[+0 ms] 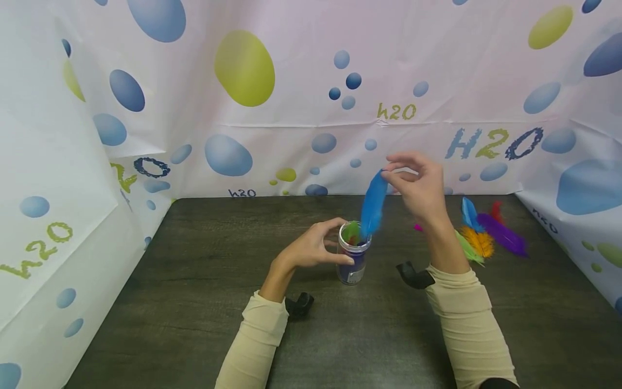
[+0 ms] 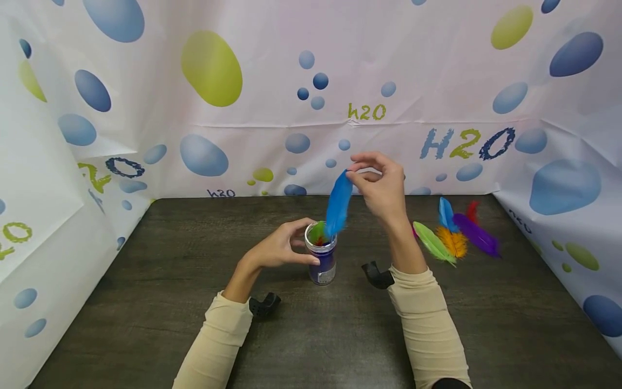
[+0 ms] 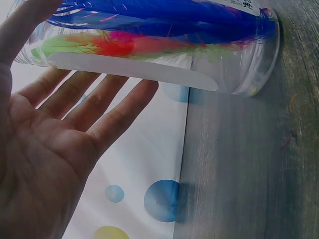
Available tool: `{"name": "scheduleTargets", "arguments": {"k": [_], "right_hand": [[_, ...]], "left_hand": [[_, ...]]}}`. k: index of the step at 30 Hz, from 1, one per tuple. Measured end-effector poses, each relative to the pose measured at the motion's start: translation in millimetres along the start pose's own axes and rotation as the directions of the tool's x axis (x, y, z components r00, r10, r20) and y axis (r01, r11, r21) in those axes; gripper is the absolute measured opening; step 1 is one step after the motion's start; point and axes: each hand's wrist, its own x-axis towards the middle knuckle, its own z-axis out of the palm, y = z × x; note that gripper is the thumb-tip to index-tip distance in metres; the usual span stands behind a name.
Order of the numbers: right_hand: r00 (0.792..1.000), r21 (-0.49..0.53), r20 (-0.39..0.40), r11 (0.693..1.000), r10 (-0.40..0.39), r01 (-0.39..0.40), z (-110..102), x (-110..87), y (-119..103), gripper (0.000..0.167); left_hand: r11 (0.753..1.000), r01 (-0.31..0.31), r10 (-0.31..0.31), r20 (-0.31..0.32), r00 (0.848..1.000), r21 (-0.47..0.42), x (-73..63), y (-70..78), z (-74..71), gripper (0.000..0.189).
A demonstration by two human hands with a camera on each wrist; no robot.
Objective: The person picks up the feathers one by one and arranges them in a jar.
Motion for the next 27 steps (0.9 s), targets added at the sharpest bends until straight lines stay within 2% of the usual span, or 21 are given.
{"name": "scheduleTargets", "arguments": {"k": [7,18,21,27], "right_hand": [[0.999,-0.014,-0.010,0.999,-0.036,0.036,3,2.4,-4,0.024],[0.989,0.026,0.102,0.994,-0.109,0.107,1,-5.0,-2,0.023],[0.971,0.038,0.176,0.987,-0.162,0.158,-1,-6.7,2,0.024],[0.908,0.032,0.358,0.975,-0.216,0.219,-5,-13.8,11,0.027]], "left_hand": [[1.000,0.005,-0.005,-0.002,1.000,-0.010,0.0,0.9,0.2,0.062],[1.000,0.004,-0.004,0.006,1.000,-0.016,0.1,1.3,-0.5,0.063],[1.000,0.004,-0.004,0.004,1.000,-0.016,0.0,1.6,-0.8,0.063],[1.000,0.000,0.000,0.004,1.000,-0.009,0.5,1.4,-0.5,0.062]]}}
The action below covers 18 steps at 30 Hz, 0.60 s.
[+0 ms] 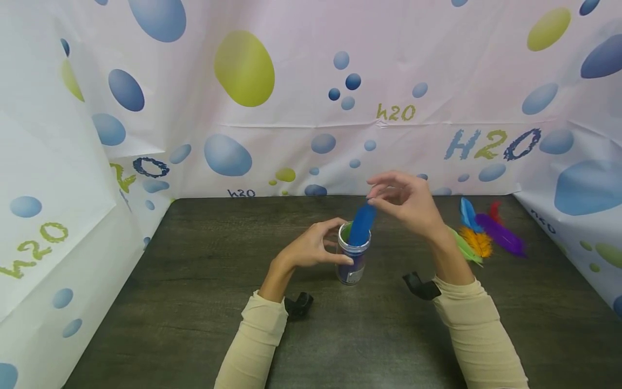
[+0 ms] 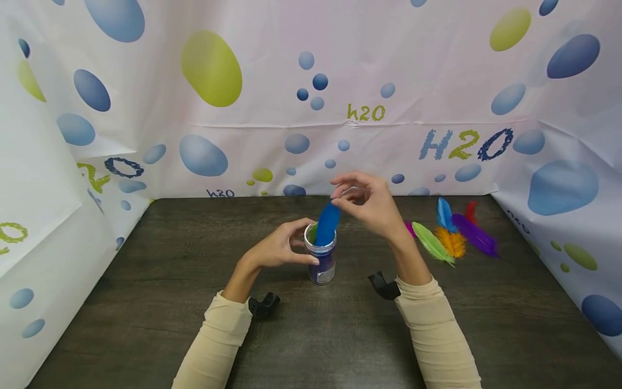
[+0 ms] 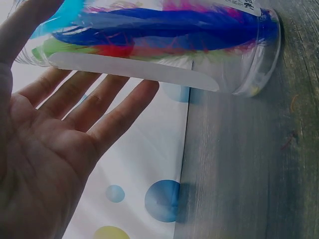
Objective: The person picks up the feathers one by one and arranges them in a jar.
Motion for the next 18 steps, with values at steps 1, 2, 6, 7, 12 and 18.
{"name": "scheduleTargets", "arguments": {"k": [1,2,6,7,12,18], "right_hand": [[1.000,-0.001,0.019,1.000,-0.001,0.001,0.2,-1.1,0.8,0.027],[0.999,0.000,0.032,1.000,0.001,-0.001,0.4,-2.1,1.6,0.028],[0.998,0.020,0.058,0.999,0.033,-0.035,1.4,-3.4,5.3,0.027],[0.997,0.028,0.067,0.998,0.050,-0.051,1.6,-3.5,6.1,0.027],[0.982,0.044,0.127,0.989,0.138,-0.144,2.5,-3.9,9.2,0.029],[0.964,0.027,0.207,0.984,0.165,-0.174,4.3,-2.4,10.1,0.033]], "left_hand": [[1.000,-0.001,0.001,-0.001,1.000,0.002,0.0,0.1,0.1,0.062],[1.000,-0.002,0.002,-0.001,1.000,0.002,-0.1,0.5,0.1,0.061],[1.000,-0.004,0.004,-0.004,1.000,0.001,-0.7,0.3,0.2,0.062],[1.000,-0.004,0.004,-0.004,1.000,-0.001,-0.9,0.1,0.2,0.062],[1.000,0.002,-0.002,-0.008,1.000,0.001,-0.8,-0.5,0.2,0.062],[1.000,0.010,-0.010,-0.009,1.000,0.001,0.7,-0.5,-0.3,0.062]]}}
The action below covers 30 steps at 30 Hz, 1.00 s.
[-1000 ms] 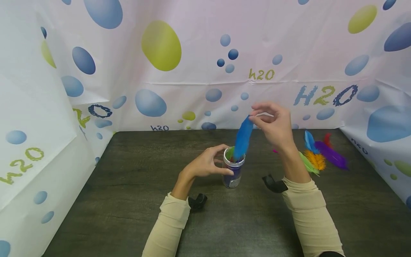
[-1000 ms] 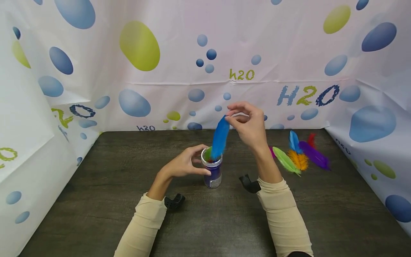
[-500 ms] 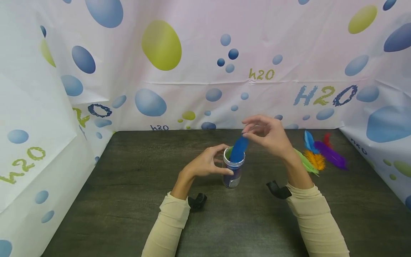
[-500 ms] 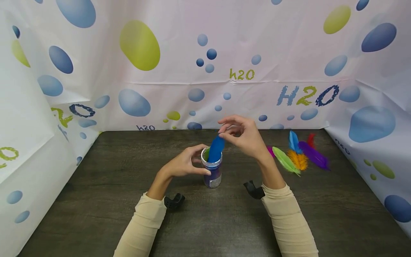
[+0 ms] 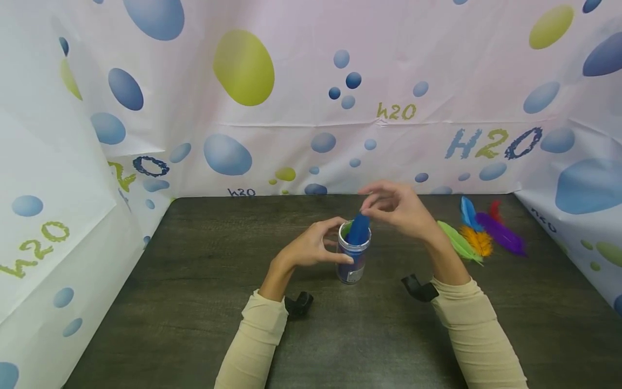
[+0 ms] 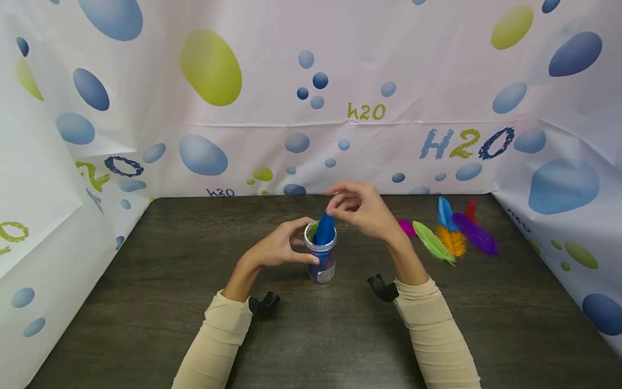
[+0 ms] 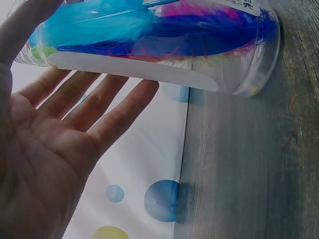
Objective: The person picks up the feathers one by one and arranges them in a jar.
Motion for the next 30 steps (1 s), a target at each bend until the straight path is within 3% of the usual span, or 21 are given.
{"name": "scheduleTargets", "arguments": {"k": [14,30], "right_hand": [[0.999,-0.040,0.046,0.999,-0.026,0.028,4.6,3.6,0.0,0.035],[0.998,-0.101,0.056,0.995,0.012,-0.007,8.2,1.2,3.4,0.039]], "left_hand": [[1.000,-0.010,0.010,0.004,1.000,-0.005,0.4,1.4,-1.6,0.063],[1.000,-0.014,0.014,0.012,1.000,-0.009,-1.1,0.7,-1.1,0.061]]}}
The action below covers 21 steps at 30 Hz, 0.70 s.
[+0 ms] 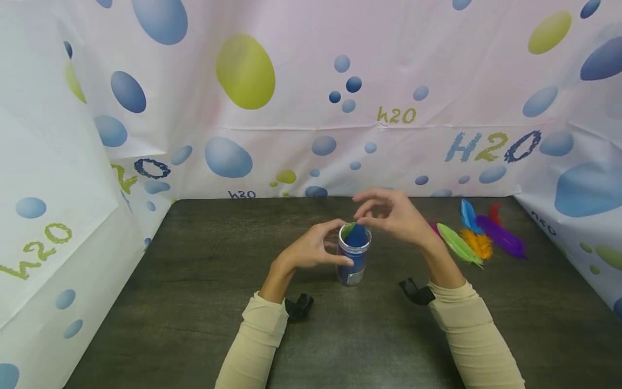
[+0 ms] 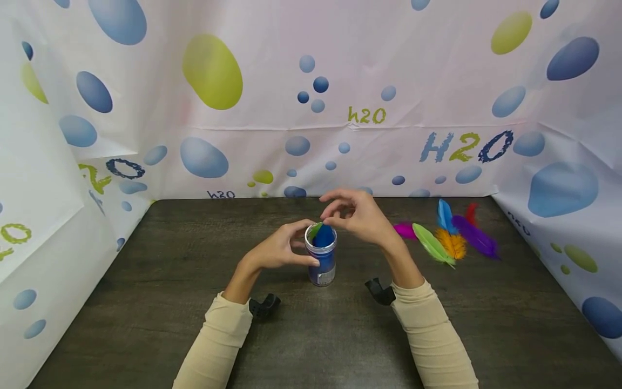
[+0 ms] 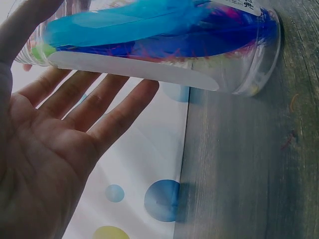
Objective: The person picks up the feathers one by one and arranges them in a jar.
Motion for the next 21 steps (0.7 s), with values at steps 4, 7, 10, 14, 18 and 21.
{"name": "scheduleTargets", "arguments": {"k": [4,7,10,14,18,21], "right_hand": [[1.000,-0.024,0.005,1.000,0.016,-0.016,0.6,0.4,-2.0,0.040],[1.000,-0.023,0.010,0.999,0.026,-0.026,0.0,0.9,-4.4,0.041],[1.000,-0.017,0.010,1.000,0.019,-0.019,-1.4,0.5,-4.6,0.040],[1.000,-0.001,0.001,1.000,0.012,-0.012,-3.0,-1.9,-1.6,0.039],[1.000,0.020,-0.015,0.999,0.027,-0.027,-4.8,-4.7,2.1,0.037],[0.998,0.016,-0.038,0.999,0.048,-0.048,-7.1,-7.8,5.0,0.034]], "left_hand": [[1.000,-0.003,0.002,-0.003,1.000,-0.003,0.2,-0.9,0.4,0.061],[1.000,-0.012,0.012,-0.005,1.000,-0.005,0.7,-1.6,0.7,0.061],[1.000,-0.021,0.021,-0.005,1.000,-0.003,1.2,-1.6,0.8,0.061],[1.000,-0.019,0.019,-0.005,1.000,0.003,1.2,-1.5,0.9,0.060],[1.000,-0.016,0.016,-0.006,1.000,0.002,1.3,-1.2,1.1,0.061],[1.000,-0.015,0.015,-0.008,1.000,-0.001,1.1,-0.5,1.3,0.061]]}}
